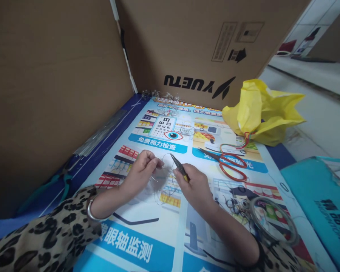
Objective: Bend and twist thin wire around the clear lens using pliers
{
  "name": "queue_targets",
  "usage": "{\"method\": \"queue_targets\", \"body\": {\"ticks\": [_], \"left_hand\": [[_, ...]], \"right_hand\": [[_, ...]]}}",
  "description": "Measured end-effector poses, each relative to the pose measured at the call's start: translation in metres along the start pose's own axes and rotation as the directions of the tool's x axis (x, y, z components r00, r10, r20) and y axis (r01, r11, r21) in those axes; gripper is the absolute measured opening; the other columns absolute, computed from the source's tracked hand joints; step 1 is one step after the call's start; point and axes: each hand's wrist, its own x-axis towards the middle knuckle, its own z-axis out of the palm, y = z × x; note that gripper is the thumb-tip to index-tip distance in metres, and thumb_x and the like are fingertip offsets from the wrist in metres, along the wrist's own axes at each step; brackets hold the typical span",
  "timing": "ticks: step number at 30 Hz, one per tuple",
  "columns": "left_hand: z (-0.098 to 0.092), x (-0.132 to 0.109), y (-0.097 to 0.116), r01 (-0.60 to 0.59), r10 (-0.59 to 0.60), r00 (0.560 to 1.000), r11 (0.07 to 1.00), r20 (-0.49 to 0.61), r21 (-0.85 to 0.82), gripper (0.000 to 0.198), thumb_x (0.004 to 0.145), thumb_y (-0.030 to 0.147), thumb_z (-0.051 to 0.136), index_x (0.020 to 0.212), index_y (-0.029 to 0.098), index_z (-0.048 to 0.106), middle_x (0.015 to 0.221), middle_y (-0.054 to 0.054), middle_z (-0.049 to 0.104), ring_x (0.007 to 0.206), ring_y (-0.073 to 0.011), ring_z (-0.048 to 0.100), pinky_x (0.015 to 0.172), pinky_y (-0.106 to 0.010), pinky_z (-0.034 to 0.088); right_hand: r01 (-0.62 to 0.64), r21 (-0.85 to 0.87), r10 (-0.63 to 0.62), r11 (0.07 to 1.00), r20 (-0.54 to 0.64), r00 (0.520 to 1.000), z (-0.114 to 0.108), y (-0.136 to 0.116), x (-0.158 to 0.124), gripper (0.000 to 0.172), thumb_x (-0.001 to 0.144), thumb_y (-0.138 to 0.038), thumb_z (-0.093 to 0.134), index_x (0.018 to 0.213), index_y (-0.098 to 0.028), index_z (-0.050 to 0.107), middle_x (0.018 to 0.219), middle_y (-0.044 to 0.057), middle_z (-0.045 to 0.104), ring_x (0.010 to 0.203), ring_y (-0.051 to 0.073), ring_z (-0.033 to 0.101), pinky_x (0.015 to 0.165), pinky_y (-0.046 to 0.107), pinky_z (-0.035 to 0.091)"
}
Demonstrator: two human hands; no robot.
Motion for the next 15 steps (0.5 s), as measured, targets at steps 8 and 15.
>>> {"method": "queue_targets", "body": {"ticks": [8, 15], "left_hand": [[0.0026, -0.0028, 0.0056, 0.008, -0.011, 0.999, 0.998, -0.045, -0.061, 0.008, 0.086, 0.021, 0.044, 0.081, 0.019, 0.038, 0.079, -0.001, 0.057, 0.074, -0.0111, 0.056, 0.069, -0.025, 0.043], [0.0051, -0.0035, 0.0073, 0.016, -0.019, 0.999, 0.994, -0.026, -0.108, 0.009, 0.087, 0.023, 0.044, 0.081, 0.019, 0.038, 0.078, -0.001, 0.058, 0.07, -0.0108, 0.055, 0.065, -0.024, 0.042]], "right_hand": [[-0.058, 0.046, 0.053, 0.997, 0.092, 0.994, 0.0019, -0.0054, -0.0022, 0.024, 0.083, -0.04, 0.046, 0.074, -0.02, 0.055, 0.062, -0.002, 0.056, 0.058, 0.012, 0.05, 0.055, 0.023, 0.037], [-0.045, 0.047, 0.04, 0.998, 0.114, 0.993, 0.0044, -0.0087, -0.0031, 0.025, 0.083, -0.04, 0.045, 0.07, -0.02, 0.052, 0.059, -0.003, 0.051, 0.056, 0.012, 0.047, 0.054, 0.023, 0.035]]}}
